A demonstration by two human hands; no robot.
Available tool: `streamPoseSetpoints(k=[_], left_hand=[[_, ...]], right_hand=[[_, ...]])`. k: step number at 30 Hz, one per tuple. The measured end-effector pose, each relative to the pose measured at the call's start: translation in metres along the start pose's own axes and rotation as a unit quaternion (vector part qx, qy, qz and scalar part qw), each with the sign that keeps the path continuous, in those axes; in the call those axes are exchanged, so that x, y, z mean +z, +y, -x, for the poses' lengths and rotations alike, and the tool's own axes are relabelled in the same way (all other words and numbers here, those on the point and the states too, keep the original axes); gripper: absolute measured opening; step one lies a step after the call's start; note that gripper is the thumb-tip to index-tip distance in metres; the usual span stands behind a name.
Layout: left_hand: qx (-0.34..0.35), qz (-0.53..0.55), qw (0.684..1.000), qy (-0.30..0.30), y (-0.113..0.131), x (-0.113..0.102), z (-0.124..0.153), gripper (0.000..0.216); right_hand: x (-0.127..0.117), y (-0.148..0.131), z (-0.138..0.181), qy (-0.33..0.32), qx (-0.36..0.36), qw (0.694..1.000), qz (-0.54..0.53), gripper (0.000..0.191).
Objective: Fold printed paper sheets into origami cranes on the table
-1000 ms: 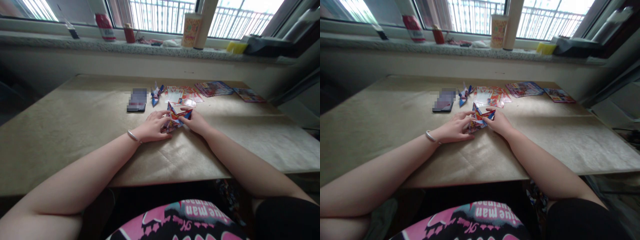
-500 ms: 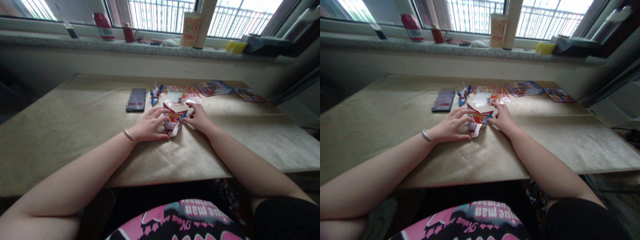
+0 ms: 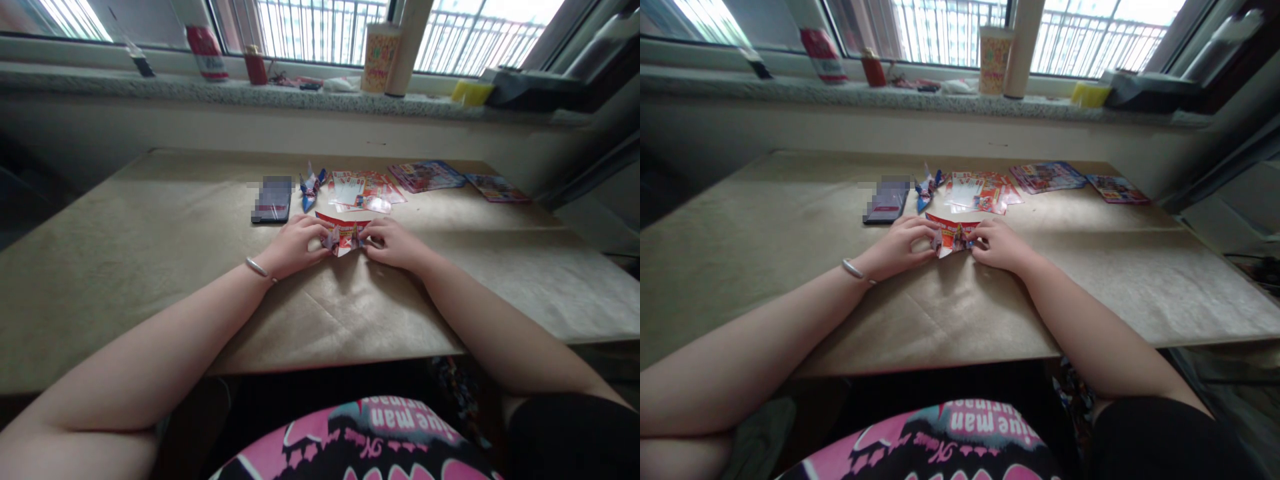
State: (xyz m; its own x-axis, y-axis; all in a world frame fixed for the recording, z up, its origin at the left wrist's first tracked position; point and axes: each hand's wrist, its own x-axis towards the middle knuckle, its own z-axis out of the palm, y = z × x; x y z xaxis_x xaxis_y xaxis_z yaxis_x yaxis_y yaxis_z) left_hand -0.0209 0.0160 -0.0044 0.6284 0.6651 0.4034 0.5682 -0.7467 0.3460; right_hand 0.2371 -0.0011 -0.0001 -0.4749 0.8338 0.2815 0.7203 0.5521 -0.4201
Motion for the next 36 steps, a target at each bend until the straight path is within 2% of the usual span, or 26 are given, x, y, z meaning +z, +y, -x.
streamPoseSetpoints(k=[3, 6, 14, 21, 27, 32, 36], left_hand=[[-0.024, -0.006, 0.999, 0.025, 0.003, 0.000, 0.000, 0.022], [-0.054, -0.031, 0.997, 0.039, 0.008, 0.000, 0.000, 0.021], [-0.035, -0.011, 0.998, 0.047, 0.007, 0.005, 0.000, 0.019], [-0.048, 0.003, 0.997, 0.059, 0.006, 0.009, 0.001, 0.018], [-0.002, 0.046, 0.996, 0.073, 0.010, 0.008, 0.000, 0.017], [-0.006, -0.017, 0.998, 0.066, 0.016, 0.002, -0.002, 0.030], [-0.002, -0.034, 0.998, 0.052, 0.017, 0.000, -0.002, 0.034]], right_hand=[[-0.004, -0.008, 0.000, -0.016, 0.042, 0.999, -0.005, 0.028], [-0.002, -0.015, -0.002, 0.004, 0.078, 0.997, -0.005, 0.039], [0.005, -0.014, -0.004, 0.026, 0.118, 0.987, -0.110, 0.040], [0.006, -0.016, -0.004, 0.047, 0.152, 0.981, -0.110, 0.046], [0.011, -0.016, -0.007, 0.070, 0.178, 0.979, -0.070, 0.045], [0.012, -0.015, -0.008, 0.087, 0.179, 0.978, -0.059, 0.044], [0.009, -0.015, -0.006, 0.075, 0.167, 0.978, -0.102, 0.040]])
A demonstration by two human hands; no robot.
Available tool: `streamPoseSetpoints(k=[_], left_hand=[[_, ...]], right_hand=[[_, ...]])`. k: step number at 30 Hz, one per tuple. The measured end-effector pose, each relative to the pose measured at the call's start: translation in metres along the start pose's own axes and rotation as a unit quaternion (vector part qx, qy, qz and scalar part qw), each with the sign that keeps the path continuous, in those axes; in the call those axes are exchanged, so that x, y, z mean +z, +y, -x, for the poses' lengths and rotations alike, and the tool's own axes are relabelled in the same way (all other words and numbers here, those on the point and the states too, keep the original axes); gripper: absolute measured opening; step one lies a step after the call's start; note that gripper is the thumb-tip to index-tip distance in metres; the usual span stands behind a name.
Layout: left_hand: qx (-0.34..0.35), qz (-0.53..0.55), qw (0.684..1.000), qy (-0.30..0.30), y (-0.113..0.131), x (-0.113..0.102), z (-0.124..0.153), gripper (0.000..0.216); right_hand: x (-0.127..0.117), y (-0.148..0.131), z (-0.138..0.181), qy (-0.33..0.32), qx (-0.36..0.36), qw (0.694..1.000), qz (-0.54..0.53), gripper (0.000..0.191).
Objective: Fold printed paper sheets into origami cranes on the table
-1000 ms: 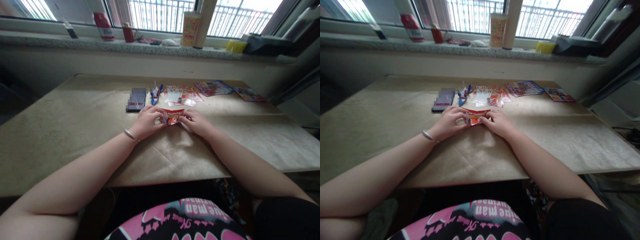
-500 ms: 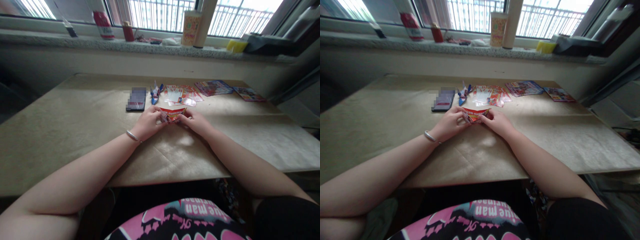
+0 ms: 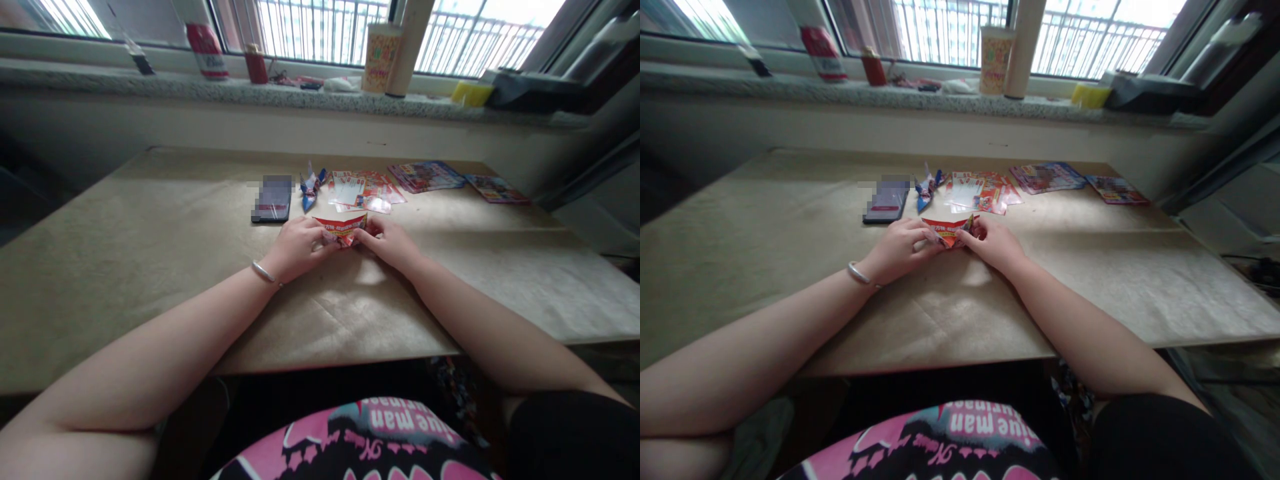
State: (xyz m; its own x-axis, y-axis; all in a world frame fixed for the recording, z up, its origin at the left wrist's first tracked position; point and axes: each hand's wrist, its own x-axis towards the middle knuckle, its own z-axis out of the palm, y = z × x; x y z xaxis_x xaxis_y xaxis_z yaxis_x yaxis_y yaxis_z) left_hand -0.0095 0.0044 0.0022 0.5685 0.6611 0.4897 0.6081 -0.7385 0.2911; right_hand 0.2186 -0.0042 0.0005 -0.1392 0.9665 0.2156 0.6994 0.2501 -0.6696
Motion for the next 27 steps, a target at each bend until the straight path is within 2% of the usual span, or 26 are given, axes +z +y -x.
streamPoseSetpoints(k=[6, 12, 17, 22, 27], left_hand=[[0.016, 0.014, 1.000, -0.005, -0.006, 0.001, 0.002, 0.029], [0.079, -0.074, 0.994, -0.004, 0.003, -0.006, 0.002, 0.028], [0.078, -0.103, 0.991, -0.010, 0.009, -0.006, 0.003, 0.028], [0.086, -0.107, 0.990, -0.023, 0.010, -0.004, 0.004, 0.024], [0.129, -0.115, 0.983, -0.054, 0.013, -0.008, 0.004, 0.022]], right_hand=[[-0.008, 0.001, 0.003, -0.040, -0.022, 0.995, -0.087, 0.041], [-0.005, 0.006, -0.002, -0.029, 0.001, 0.989, -0.148, 0.041], [-0.001, 0.016, -0.007, -0.066, -0.010, 0.967, -0.245, 0.046], [-0.002, 0.016, -0.008, -0.061, 0.003, 0.962, -0.266, 0.045], [-0.003, 0.018, -0.007, -0.054, 0.016, 0.968, -0.246, 0.038]])
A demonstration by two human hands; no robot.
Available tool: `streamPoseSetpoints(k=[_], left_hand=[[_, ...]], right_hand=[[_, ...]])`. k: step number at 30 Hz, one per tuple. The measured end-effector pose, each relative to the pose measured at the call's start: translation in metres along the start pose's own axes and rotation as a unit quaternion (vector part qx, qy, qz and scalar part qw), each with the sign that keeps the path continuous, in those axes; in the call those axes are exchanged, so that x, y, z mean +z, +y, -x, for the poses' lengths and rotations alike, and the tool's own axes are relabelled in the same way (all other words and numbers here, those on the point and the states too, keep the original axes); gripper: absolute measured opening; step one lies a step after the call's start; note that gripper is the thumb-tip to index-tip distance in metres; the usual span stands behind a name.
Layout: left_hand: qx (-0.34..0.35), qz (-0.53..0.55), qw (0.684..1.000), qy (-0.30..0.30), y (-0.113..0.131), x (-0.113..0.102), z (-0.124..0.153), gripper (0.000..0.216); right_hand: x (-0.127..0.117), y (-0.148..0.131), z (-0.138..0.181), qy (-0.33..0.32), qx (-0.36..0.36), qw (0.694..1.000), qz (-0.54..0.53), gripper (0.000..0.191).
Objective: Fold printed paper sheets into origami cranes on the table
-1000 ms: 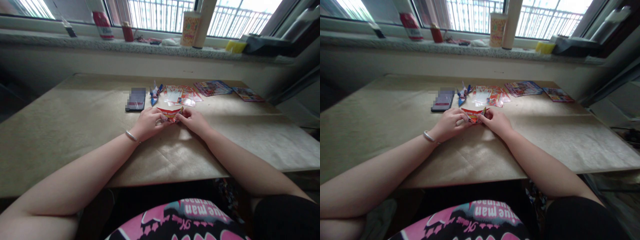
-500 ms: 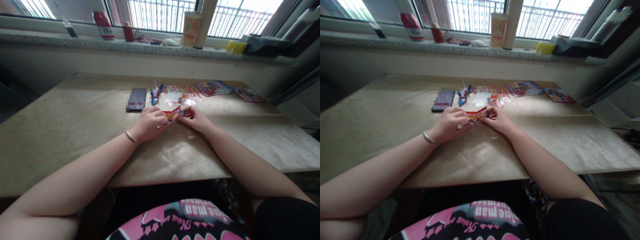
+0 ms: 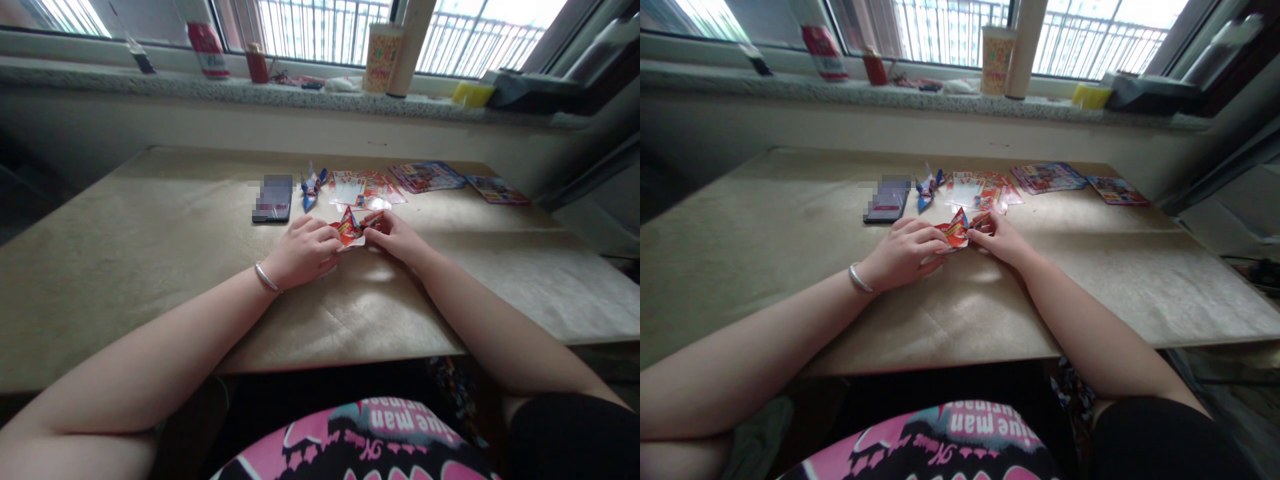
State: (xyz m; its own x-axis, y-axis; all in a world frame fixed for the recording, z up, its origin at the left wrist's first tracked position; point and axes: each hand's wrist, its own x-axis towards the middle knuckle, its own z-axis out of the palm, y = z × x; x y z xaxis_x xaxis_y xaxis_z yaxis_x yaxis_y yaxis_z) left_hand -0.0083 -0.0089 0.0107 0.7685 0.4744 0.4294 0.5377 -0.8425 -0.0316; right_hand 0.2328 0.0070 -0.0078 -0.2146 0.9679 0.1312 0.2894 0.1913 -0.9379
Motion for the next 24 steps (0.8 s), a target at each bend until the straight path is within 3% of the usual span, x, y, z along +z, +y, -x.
streamPoseSetpoints(k=[8, 14, 19, 24], left_hand=[[0.074, 0.023, 0.997, -0.029, 0.0023, -0.0004, 0.0011, 0.027], [0.067, 0.038, 0.997, -0.024, 0.0001, 0.0013, 0.0009, 0.028], [0.044, 0.059, 0.997, 0.022, -0.0041, 0.0032, 0.0001, 0.026], [0.021, 0.052, 0.998, 0.020, -0.0060, 0.0042, 0.0003, 0.023]], right_hand=[[-0.0027, 0.0064, -0.0040, 0.006, -0.033, 0.997, 0.063, 0.039], [0.0001, 0.0022, -0.0047, 0.025, -0.022, 0.991, 0.129, 0.032], [0.0019, 0.0057, -0.0057, 0.030, -0.028, 0.994, 0.097, 0.029], [0.0025, 0.0067, -0.0040, 0.005, -0.019, 0.999, 0.050, 0.034]])
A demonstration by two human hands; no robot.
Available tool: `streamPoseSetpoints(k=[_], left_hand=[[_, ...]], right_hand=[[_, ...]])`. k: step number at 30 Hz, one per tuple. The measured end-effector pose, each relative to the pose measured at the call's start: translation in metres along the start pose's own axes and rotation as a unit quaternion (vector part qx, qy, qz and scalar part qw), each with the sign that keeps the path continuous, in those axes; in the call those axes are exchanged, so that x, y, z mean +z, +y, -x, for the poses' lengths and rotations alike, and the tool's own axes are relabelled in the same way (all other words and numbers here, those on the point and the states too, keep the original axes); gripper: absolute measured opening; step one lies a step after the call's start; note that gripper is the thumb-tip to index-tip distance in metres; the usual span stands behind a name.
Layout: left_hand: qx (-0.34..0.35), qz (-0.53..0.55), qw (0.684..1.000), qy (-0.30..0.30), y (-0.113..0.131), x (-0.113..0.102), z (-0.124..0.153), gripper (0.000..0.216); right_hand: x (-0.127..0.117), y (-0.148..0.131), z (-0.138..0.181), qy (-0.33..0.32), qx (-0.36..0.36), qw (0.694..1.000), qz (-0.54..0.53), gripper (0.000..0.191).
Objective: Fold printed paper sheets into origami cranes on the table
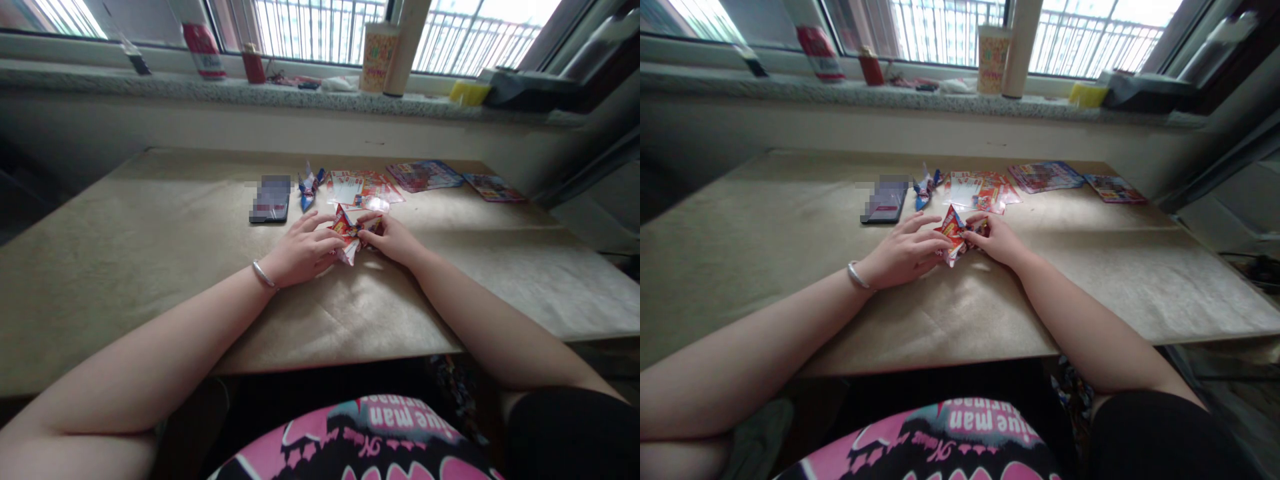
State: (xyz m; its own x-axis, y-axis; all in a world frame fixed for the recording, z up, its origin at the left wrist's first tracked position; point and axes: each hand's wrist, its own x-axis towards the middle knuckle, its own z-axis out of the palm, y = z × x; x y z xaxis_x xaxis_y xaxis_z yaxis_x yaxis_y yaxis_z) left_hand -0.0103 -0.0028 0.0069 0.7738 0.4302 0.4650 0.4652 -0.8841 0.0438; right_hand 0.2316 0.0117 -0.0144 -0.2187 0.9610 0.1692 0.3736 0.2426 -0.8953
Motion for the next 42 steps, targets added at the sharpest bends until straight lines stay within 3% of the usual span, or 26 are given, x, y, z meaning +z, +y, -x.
streamPoseSetpoints(k=[8, 19, 31, 37, 42], left_hand=[[-0.010, -0.005, 1.000, 0.002, 0.002, 0.000, 0.001, 0.024], [0.036, -0.031, 0.998, -0.028, 0.011, 0.003, 0.003, 0.027], [0.047, -0.067, 0.997, -0.009, 0.019, 0.002, 0.005, 0.026], [0.031, -0.086, 0.996, -0.005, 0.016, -0.002, 0.006, 0.029], [0.029, -0.066, 0.996, -0.052, 0.019, -0.003, 0.004, 0.031]], right_hand=[[-0.011, 0.007, 0.000, -0.100, 0.021, 0.990, -0.102, 0.050], [-0.009, -0.002, 0.003, -0.042, -0.006, 0.998, 0.050, 0.040], [-0.033, 0.006, 0.000, -0.123, -0.021, 0.989, 0.075, 0.046], [-0.032, 0.008, 0.002, -0.123, -0.029, 0.989, 0.081, 0.043], [-0.027, 0.002, 0.004, -0.088, -0.058, 0.984, 0.147, 0.043]])
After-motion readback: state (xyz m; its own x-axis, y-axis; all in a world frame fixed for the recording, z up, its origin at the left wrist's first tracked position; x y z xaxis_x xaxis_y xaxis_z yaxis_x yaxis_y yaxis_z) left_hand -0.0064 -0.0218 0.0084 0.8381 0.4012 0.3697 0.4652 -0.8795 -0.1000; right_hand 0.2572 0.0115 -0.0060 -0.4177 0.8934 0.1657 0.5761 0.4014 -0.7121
